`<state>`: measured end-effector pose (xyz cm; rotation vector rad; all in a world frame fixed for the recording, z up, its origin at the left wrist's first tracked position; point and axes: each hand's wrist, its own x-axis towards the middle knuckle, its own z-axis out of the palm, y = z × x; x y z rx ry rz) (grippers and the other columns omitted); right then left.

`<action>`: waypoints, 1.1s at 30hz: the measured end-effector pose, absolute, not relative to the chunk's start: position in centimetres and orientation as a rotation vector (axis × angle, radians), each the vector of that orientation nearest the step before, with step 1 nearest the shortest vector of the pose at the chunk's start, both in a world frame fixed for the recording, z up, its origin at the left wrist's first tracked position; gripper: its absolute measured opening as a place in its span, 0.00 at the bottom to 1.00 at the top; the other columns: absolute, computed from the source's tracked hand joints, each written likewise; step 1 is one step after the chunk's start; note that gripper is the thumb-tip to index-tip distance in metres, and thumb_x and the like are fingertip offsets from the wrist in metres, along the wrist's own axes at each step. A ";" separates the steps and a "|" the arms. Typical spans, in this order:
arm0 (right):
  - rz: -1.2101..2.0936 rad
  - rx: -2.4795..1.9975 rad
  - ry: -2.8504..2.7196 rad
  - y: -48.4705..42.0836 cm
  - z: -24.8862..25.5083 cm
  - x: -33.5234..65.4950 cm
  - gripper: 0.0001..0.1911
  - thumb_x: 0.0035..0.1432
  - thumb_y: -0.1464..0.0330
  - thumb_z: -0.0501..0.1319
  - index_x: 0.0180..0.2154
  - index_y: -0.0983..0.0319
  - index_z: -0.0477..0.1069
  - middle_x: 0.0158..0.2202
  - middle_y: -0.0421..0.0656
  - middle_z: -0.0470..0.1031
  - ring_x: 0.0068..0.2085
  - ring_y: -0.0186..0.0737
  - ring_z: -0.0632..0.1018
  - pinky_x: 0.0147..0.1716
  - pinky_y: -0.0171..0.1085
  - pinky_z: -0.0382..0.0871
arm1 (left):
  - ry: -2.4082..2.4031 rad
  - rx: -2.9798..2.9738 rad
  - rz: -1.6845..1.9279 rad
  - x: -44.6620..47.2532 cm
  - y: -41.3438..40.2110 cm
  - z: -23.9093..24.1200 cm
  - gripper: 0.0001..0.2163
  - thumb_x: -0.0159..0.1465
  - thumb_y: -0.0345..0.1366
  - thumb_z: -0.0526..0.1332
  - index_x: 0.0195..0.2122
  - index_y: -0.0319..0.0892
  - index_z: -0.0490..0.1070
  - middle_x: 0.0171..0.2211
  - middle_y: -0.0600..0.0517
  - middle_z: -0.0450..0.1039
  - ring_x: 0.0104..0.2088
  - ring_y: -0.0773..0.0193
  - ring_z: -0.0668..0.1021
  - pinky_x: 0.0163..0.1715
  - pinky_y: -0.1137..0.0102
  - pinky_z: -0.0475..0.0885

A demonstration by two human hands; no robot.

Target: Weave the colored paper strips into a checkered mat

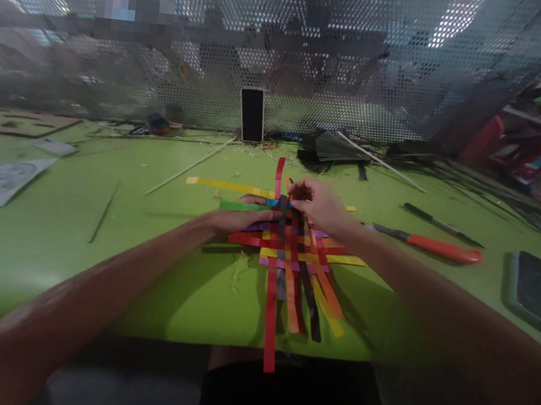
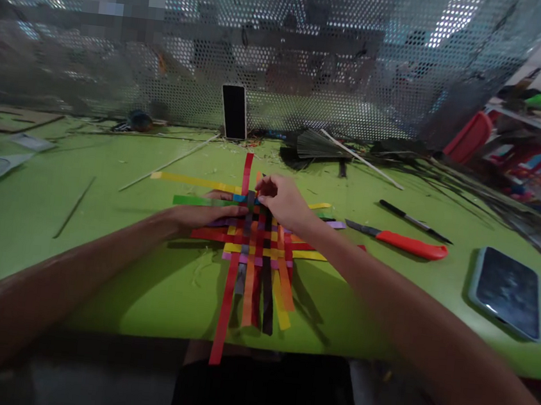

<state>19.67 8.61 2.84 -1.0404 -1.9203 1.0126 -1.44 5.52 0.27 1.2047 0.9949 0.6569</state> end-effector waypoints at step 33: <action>0.696 -0.879 -2.021 6.9 2.4 19.0 0.09 0.60 0.77 0.54 0.39 0.58 0.65 0.39 0.44 0.73 0.39 0.41 0.73 0.39 0.42 0.68 | 1.387 1.263 0.680 -1.1 4.6 1.3 0.20 0.58 0.55 0.74 0.45 0.51 0.82 0.37 0.51 0.85 0.40 0.55 0.87 0.38 0.68 0.83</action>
